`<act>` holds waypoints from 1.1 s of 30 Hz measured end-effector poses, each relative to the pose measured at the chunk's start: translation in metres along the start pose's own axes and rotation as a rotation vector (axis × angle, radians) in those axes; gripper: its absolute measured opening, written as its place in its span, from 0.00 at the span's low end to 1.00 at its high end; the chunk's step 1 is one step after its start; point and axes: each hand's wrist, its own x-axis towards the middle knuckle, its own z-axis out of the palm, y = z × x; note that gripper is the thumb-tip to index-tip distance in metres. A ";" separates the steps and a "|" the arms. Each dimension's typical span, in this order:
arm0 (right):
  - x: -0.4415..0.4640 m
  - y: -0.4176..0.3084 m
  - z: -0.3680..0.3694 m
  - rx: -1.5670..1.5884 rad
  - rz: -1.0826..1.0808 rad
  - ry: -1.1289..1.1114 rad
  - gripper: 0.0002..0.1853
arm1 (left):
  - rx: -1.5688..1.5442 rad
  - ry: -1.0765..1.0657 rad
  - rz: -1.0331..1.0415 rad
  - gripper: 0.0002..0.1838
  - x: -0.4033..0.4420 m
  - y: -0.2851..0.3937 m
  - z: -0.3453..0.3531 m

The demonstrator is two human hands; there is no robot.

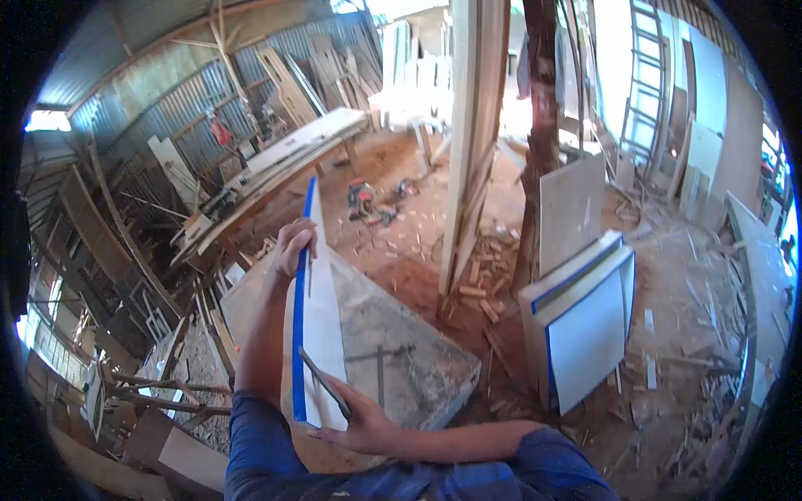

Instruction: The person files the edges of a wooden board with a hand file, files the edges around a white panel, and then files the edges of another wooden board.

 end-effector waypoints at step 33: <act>0.106 0.044 -0.327 -0.554 0.226 0.178 0.48 | 1.189 0.710 -1.275 0.36 -0.055 0.227 0.082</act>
